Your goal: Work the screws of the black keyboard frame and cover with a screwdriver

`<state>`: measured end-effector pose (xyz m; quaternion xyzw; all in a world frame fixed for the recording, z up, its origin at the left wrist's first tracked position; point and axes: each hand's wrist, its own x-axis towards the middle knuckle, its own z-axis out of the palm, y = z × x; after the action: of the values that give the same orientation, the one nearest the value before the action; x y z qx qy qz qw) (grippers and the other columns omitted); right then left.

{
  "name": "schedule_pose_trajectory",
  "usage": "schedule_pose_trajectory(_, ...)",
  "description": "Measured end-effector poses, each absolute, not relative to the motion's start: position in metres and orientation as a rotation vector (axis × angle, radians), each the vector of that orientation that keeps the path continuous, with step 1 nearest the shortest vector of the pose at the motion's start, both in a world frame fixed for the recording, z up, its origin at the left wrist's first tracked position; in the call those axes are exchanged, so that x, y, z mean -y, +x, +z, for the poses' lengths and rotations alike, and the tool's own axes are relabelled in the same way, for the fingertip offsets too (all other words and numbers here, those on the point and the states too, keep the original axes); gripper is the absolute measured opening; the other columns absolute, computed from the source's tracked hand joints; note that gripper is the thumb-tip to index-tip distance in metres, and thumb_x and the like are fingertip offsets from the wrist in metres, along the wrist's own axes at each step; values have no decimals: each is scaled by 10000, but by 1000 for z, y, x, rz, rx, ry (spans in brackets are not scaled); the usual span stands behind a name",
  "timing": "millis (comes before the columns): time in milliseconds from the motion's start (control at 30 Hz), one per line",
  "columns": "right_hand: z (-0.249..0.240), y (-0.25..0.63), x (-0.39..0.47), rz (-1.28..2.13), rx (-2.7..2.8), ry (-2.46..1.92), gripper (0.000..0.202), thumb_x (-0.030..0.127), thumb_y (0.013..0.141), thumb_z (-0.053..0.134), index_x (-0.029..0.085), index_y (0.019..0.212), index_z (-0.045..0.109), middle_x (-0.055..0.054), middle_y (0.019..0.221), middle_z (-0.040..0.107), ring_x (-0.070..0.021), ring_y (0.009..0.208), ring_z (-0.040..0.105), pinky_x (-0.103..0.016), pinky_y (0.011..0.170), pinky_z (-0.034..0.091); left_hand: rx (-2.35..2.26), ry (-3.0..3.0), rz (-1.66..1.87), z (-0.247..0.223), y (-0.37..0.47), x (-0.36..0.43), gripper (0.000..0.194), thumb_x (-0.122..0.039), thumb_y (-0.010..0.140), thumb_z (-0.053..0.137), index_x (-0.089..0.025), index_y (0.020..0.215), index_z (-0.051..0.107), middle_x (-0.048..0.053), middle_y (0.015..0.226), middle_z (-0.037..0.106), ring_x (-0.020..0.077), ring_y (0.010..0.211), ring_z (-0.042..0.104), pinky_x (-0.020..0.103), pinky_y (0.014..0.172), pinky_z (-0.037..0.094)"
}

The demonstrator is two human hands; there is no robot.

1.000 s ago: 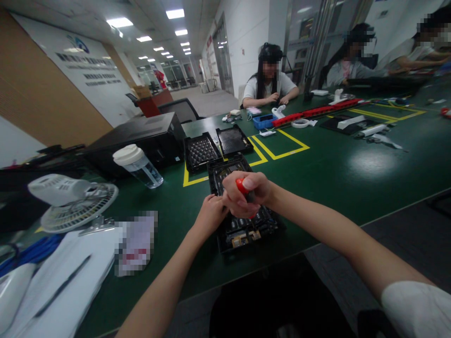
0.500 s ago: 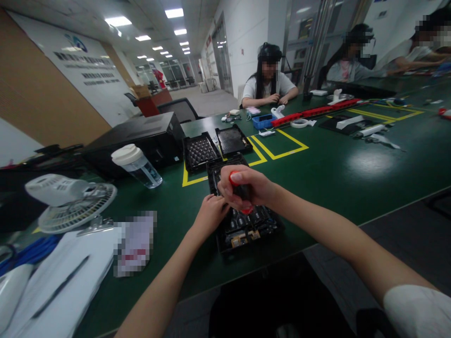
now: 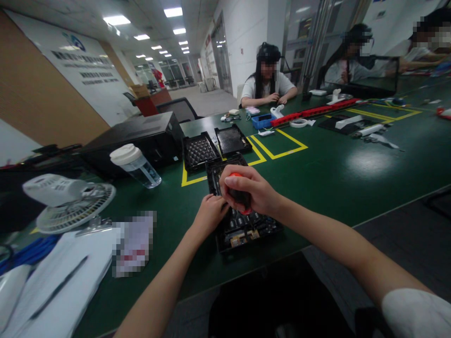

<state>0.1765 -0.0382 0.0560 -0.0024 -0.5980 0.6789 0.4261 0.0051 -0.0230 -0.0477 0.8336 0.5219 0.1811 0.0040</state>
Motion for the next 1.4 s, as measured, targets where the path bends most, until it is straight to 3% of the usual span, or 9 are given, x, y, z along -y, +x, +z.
schedule_pose_trajectory(167,57,173,47,1589,1480,-120,179,272,863,537,150,733,526,66,540,490,-10,353,399,-110,322,293,-1636,2598,575,-43,7,26,145,-207,832,524,-175,926,628,60,899,664,218,987,588,411,961,392)
schedule_pose_trajectory(400,59,169,52,1414,1464,-271,211,319,845,562,157,718,516,70,554,465,-10,367,374,-130,335,286,-1651,2667,488,-44,6,27,174,-212,858,480,-182,893,648,57,831,673,213,871,616,431,954,396)
schedule_pose_trajectory(667,58,167,55,1212,1394,-446,216,324,847,563,169,705,511,60,580,437,-24,438,385,-154,405,319,-1612,2698,451,-45,7,25,185,-218,858,488,-203,902,667,64,873,690,213,883,629,415,924,415)
schedule_pose_trajectory(1000,57,165,70,978,1303,-641,182,355,822,585,184,767,552,43,637,492,-52,509,421,-178,458,348,-1601,2683,436,-42,6,27,175,-219,852,496,-207,910,661,56,923,702,207,886,629,424,961,392)
schedule_pose_trajectory(1233,56,161,77,905,1264,-659,134,328,814,605,197,791,590,42,660,495,-54,536,429,-189,522,379,-1597,2661,456,-43,6,26,190,-182,846,484,-200,906,663,56,900,696,200,882,625,410,967,390)
schedule_pose_trajectory(1400,56,163,76,927,1194,-669,183,382,817,586,201,793,577,23,680,494,-74,552,424,-199,481,348,-1594,2673,437,-37,8,31,186,-233,867,474,-202,918,650,48,901,698,208,875,623,431,965,377)
